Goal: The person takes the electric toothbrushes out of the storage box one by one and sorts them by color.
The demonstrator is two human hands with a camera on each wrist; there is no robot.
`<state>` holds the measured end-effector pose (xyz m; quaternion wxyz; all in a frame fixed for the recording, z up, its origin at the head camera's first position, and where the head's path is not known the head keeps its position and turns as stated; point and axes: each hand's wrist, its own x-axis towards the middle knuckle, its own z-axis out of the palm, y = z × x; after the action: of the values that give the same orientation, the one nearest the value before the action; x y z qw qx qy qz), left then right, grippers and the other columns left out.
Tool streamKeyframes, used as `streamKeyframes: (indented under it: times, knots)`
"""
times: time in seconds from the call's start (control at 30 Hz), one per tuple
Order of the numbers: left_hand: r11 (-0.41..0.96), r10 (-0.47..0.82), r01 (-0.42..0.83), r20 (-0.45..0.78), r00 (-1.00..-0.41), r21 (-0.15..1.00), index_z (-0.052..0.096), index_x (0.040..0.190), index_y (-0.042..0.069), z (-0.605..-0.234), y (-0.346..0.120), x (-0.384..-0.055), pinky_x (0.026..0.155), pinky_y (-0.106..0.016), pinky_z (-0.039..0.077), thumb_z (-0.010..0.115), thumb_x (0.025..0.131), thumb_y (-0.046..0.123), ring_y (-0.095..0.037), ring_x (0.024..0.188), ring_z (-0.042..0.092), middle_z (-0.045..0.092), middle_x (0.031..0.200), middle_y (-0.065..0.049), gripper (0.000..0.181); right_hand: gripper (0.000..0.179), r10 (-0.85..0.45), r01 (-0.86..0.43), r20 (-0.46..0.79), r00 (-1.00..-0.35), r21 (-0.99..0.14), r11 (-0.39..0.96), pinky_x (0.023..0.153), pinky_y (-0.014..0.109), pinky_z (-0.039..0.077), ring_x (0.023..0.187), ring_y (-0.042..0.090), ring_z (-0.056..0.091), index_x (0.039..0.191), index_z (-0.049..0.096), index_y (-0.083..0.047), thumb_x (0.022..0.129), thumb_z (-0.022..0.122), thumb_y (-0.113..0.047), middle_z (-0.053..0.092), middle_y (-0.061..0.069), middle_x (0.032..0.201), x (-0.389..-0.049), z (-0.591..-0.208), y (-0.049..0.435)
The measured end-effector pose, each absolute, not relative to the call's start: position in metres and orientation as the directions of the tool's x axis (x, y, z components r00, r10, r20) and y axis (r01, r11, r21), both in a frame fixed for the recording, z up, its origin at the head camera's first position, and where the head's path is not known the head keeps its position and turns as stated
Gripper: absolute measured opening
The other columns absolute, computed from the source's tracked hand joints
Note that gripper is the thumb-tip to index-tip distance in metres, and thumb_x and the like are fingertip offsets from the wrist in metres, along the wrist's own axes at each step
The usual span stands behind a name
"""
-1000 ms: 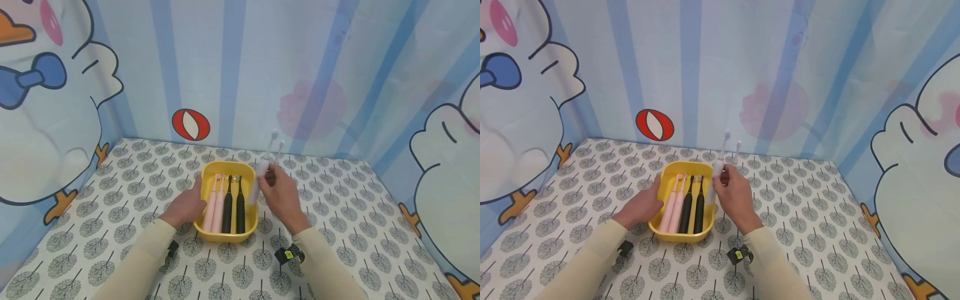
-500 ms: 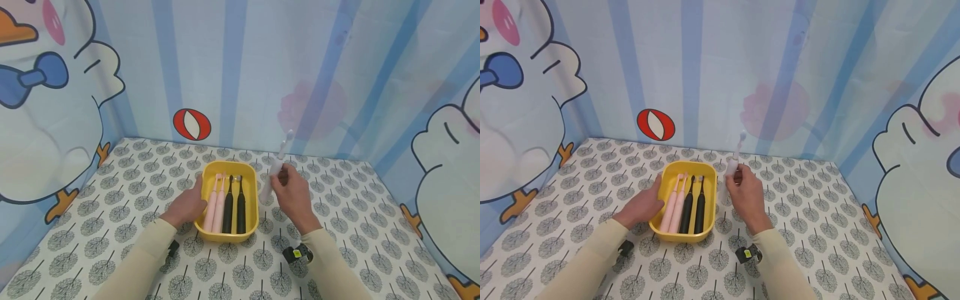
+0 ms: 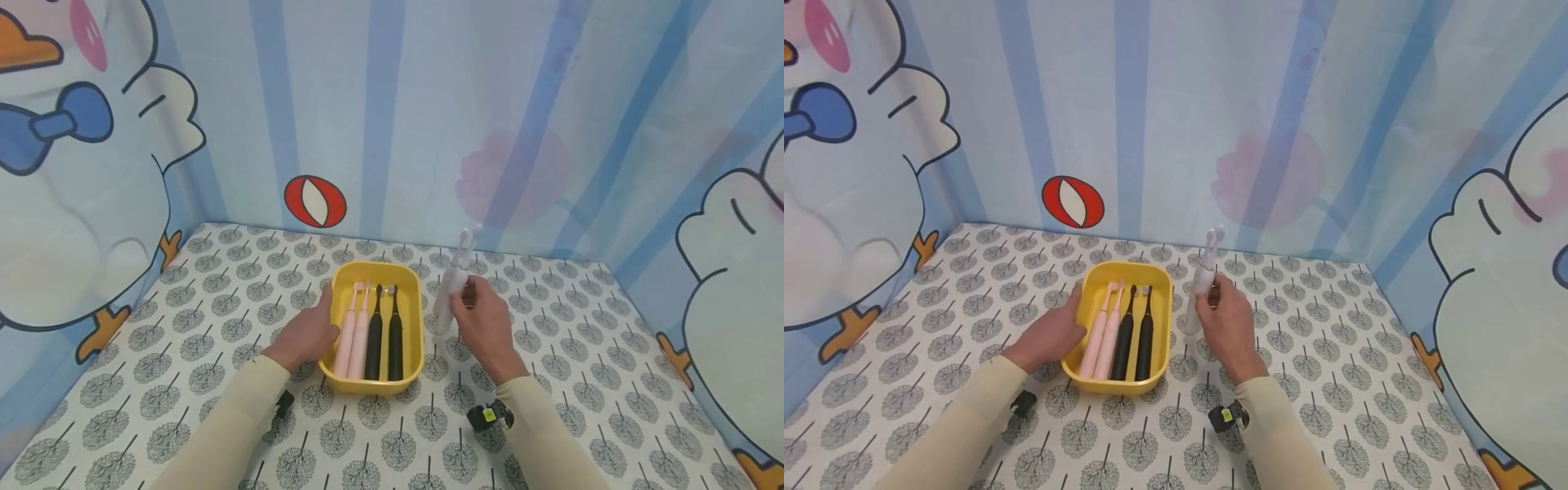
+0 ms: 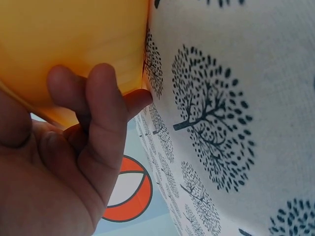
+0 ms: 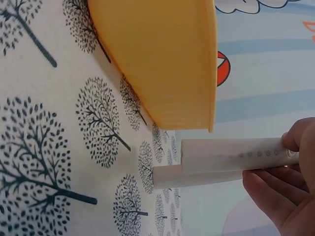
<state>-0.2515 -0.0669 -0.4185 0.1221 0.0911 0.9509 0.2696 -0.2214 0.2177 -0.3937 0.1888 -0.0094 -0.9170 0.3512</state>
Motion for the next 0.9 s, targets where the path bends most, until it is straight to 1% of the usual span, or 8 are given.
streamKeyframes:
  times: [0.17,0.4,0.57,0.9]
  knots:
    - [0.838,0.246,0.117,-0.178,-0.953,0.533,-0.008,0.155,0.005,-0.421,-0.068,-0.253,0.052,-0.034,0.045,0.046,0.091,0.018,-0.021,0.054,0.055,0.056,0.070,-0.010,0.084,0.041,0.136,-0.119,0.340,-0.930,-0.632,0.765,0.079,0.039,0.054,0.098,0.025,0.064,0.129,0.052,-0.001,0.096,0.058,-0.025,0.065,0.013,0.110,-0.222,-0.398,0.219]
    - [0.841,0.246,0.117,-0.181,-0.952,0.529,-0.011,0.155,0.008,-0.421,-0.068,-0.253,0.051,-0.034,0.045,0.045,0.091,0.018,-0.021,0.053,0.055,0.056,0.070,-0.009,0.086,0.042,0.114,-0.129,0.321,-0.940,-0.646,0.753,0.080,0.038,0.054,0.100,0.024,0.064,0.130,0.051,-0.002,0.096,0.059,-0.024,0.064,0.012,0.112,-0.224,-0.406,0.220]
    - [0.841,0.251,0.127,-0.172,-0.953,0.526,-0.011,0.154,0.007,-0.420,-0.068,-0.253,0.050,-0.034,0.045,0.045,0.091,0.018,-0.021,0.052,0.054,0.056,0.070,-0.009,0.086,0.042,0.101,-0.131,0.306,-0.947,-0.650,0.749,0.082,0.037,0.054,0.101,0.022,0.063,0.132,0.051,-0.002,0.096,0.059,-0.023,0.063,0.011,0.114,-0.226,-0.411,0.220]
    - [0.836,0.251,0.125,-0.170,-0.953,0.534,-0.011,0.154,0.007,-0.420,-0.068,-0.252,0.050,-0.034,0.046,0.045,0.091,0.018,-0.021,0.053,0.055,0.056,0.069,-0.009,0.086,0.041,0.079,-0.155,0.315,-0.946,-0.653,0.741,0.083,0.036,0.053,0.103,0.022,0.062,0.131,0.050,-0.003,0.096,0.059,-0.022,0.062,0.010,0.114,-0.225,-0.417,0.220]
